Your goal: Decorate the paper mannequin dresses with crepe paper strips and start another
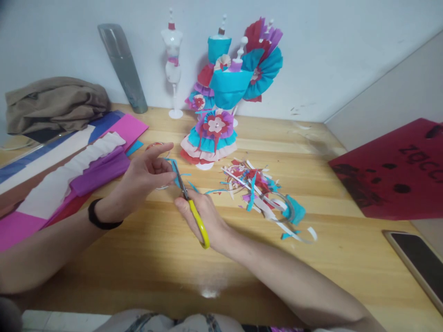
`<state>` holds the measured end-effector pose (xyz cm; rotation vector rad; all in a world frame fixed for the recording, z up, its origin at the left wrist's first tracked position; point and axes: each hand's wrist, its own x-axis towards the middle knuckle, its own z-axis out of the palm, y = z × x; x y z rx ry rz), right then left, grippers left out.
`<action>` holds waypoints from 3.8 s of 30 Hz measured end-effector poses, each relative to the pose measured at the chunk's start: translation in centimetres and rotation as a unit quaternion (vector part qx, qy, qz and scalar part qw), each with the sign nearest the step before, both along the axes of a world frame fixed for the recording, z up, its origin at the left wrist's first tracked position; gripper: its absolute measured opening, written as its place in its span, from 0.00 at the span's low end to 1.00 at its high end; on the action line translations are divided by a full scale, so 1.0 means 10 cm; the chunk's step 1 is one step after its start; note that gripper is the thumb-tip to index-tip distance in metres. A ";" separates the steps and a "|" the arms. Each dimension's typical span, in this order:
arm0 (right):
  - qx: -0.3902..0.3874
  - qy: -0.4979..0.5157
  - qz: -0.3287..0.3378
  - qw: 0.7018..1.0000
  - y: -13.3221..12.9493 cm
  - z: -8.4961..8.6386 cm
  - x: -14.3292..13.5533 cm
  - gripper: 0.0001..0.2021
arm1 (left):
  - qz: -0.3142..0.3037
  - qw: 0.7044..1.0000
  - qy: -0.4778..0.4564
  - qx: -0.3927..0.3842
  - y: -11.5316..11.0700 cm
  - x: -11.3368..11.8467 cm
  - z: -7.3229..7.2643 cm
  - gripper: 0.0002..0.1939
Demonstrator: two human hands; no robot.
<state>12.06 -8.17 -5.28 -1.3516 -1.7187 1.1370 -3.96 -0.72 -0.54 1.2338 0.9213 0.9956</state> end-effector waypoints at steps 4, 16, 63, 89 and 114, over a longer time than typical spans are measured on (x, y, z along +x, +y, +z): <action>0.018 0.000 0.011 1.000 0.01 -0.02 0.01 0.23 | 0.019 1.000 -0.006 -0.015 -0.03 0.01 0.10 0.31; 0.023 0.004 0.022 0.999 0.01 -0.01 0.02 0.25 | 0.039 0.999 0.003 0.018 -0.01 -0.01 0.08 0.32; 0.015 0.040 0.023 0.999 -0.01 0.04 0.01 0.24 | 0.028 0.997 -0.074 0.008 0.04 -0.06 0.03 0.16; 0.018 0.072 0.037 0.997 0.00 0.01 0.04 0.28 | 0.020 0.999 -0.043 -0.005 -0.01 0.01 0.03 0.26; -0.046 0.119 0.016 0.992 -0.02 0.00 0.02 0.31 | 0.007 0.999 0.004 0.054 -0.08 0.03 -0.11 0.30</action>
